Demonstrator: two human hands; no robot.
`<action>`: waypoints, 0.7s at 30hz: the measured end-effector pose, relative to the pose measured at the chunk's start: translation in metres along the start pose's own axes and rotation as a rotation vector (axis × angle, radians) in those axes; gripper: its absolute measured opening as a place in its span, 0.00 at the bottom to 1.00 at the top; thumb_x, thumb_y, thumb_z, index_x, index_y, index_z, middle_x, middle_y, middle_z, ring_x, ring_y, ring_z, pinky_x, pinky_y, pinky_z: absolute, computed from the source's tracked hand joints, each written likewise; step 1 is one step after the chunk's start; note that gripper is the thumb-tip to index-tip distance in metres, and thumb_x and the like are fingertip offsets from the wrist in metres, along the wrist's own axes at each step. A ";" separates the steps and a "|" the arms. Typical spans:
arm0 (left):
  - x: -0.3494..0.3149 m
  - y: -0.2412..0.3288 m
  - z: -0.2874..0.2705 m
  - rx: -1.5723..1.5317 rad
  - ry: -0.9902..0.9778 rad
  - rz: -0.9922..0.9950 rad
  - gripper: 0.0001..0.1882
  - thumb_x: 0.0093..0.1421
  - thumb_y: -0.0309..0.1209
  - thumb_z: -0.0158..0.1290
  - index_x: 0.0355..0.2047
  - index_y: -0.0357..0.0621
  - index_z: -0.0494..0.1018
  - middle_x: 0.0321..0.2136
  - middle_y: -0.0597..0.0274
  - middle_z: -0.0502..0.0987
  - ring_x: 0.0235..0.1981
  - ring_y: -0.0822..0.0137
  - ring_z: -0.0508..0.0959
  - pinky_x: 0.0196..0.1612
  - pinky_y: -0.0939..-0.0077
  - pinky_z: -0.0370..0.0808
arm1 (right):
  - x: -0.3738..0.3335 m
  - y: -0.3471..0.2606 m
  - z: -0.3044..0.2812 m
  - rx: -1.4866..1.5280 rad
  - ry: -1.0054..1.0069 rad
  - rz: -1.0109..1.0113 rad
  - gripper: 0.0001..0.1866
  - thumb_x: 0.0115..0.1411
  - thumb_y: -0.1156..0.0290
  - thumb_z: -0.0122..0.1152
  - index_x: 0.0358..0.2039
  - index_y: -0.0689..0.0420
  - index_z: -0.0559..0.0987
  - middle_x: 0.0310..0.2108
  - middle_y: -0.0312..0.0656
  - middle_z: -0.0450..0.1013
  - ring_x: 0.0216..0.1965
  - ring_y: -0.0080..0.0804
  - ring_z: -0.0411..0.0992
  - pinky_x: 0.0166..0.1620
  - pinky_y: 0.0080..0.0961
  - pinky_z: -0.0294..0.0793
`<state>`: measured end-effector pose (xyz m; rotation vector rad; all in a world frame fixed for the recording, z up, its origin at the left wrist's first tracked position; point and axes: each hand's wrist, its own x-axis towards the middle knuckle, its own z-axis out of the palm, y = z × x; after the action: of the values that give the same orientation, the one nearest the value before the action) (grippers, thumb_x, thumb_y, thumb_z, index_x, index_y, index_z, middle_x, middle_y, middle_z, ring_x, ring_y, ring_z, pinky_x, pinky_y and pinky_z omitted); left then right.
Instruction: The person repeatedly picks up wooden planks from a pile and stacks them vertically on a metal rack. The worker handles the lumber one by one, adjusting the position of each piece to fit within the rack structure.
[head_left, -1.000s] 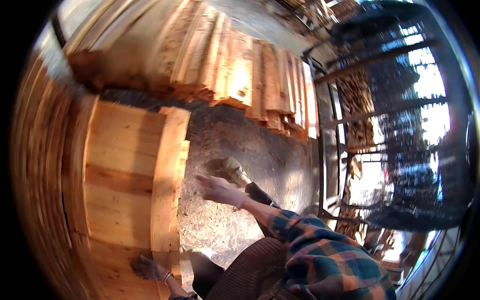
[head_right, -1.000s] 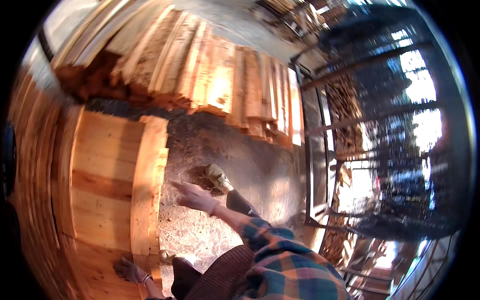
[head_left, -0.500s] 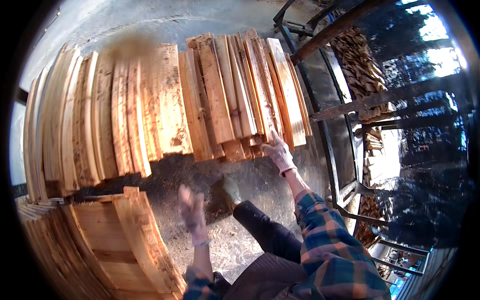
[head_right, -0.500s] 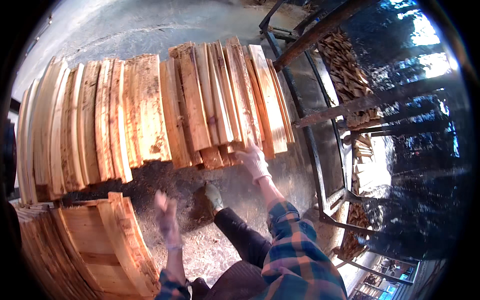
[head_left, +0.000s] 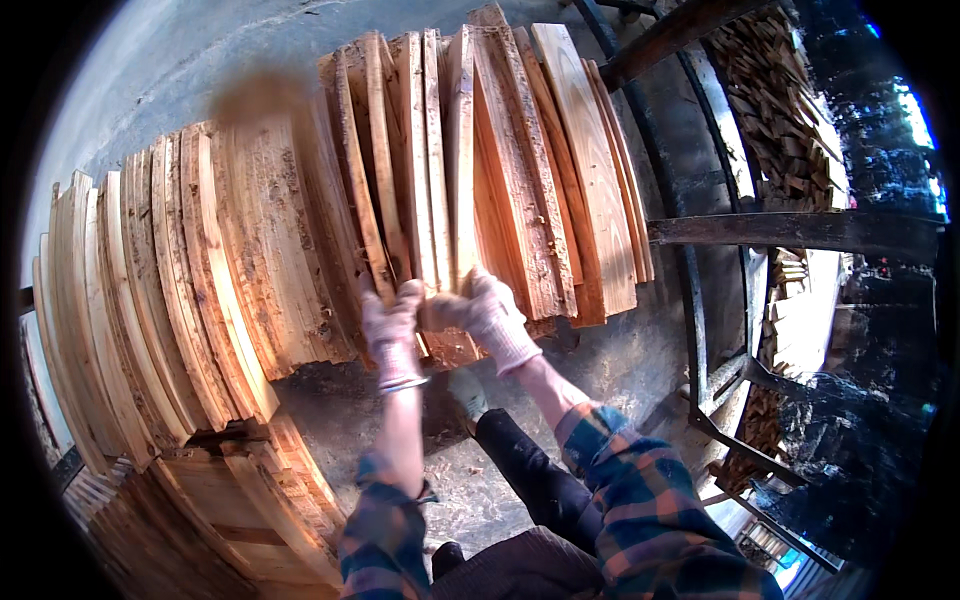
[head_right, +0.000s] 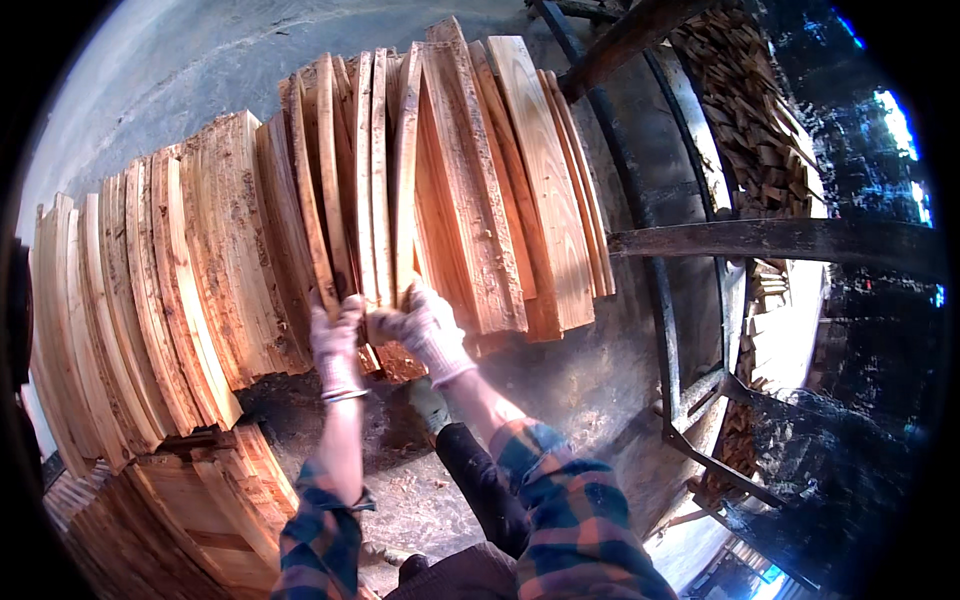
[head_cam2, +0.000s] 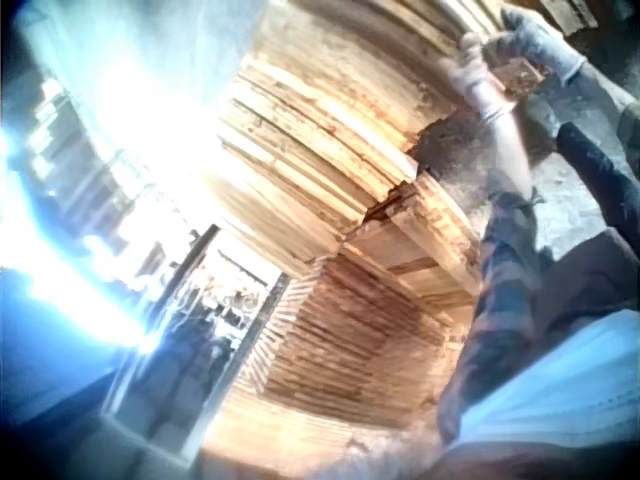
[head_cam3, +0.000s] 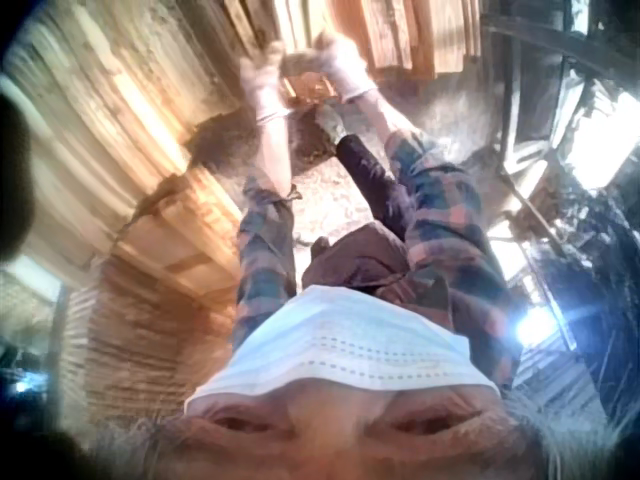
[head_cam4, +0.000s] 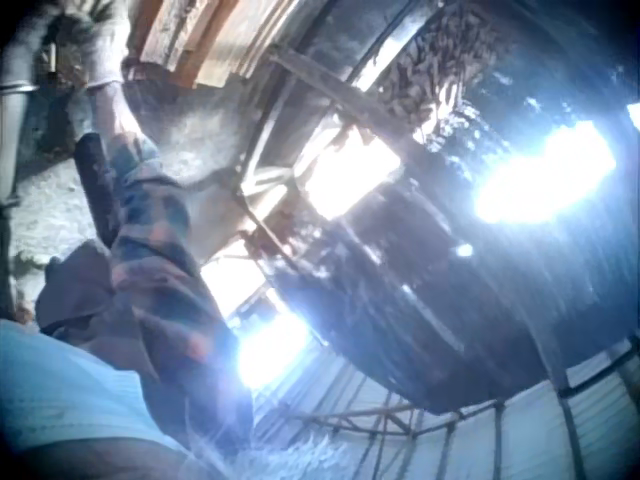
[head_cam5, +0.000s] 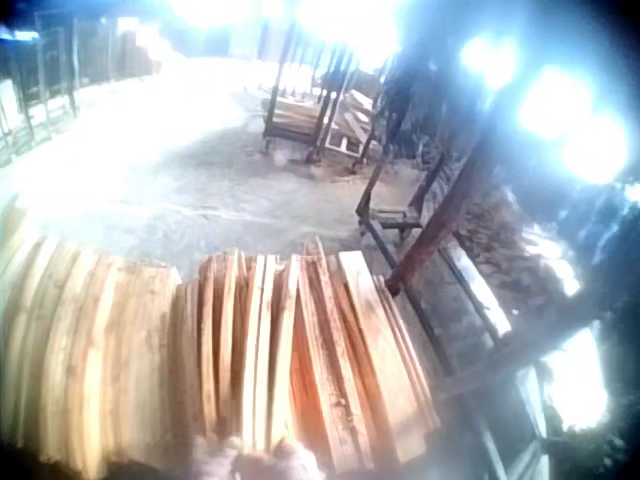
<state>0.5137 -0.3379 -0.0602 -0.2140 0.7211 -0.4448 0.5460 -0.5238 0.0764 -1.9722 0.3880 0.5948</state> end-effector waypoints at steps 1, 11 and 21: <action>0.007 -0.013 0.010 -0.016 0.054 -0.104 0.36 0.59 0.52 0.52 0.51 0.30 0.57 0.24 0.55 0.68 0.18 0.77 0.69 0.11 0.91 0.64 | 0.000 0.008 -0.012 0.113 0.005 0.028 0.27 0.52 0.60 0.68 0.45 0.62 0.70 0.28 0.43 0.71 0.31 0.35 0.71 0.37 0.34 0.74; -0.089 -0.103 0.037 1.690 0.472 0.593 0.33 0.64 0.56 0.40 0.53 0.37 0.64 0.24 0.61 0.76 0.21 0.75 0.75 0.18 0.81 0.73 | -0.045 0.017 0.008 -0.335 0.037 -0.079 0.42 0.53 0.61 0.64 0.64 0.60 0.55 0.52 0.56 0.64 0.50 0.50 0.68 0.52 0.36 0.70; -0.189 -0.136 -0.095 1.301 0.341 0.374 0.39 0.53 0.51 0.59 0.56 0.38 0.61 0.44 0.49 0.74 0.43 0.53 0.77 0.42 0.63 0.77 | -0.161 0.110 0.018 0.554 -0.266 0.220 0.30 0.51 0.58 0.69 0.50 0.61 0.71 0.39 0.34 0.74 0.40 0.21 0.68 0.47 0.22 0.69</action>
<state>0.2808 -0.3745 0.0271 1.2233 0.6556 -0.5149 0.3532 -0.5545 0.0791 -1.3126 0.5410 0.7826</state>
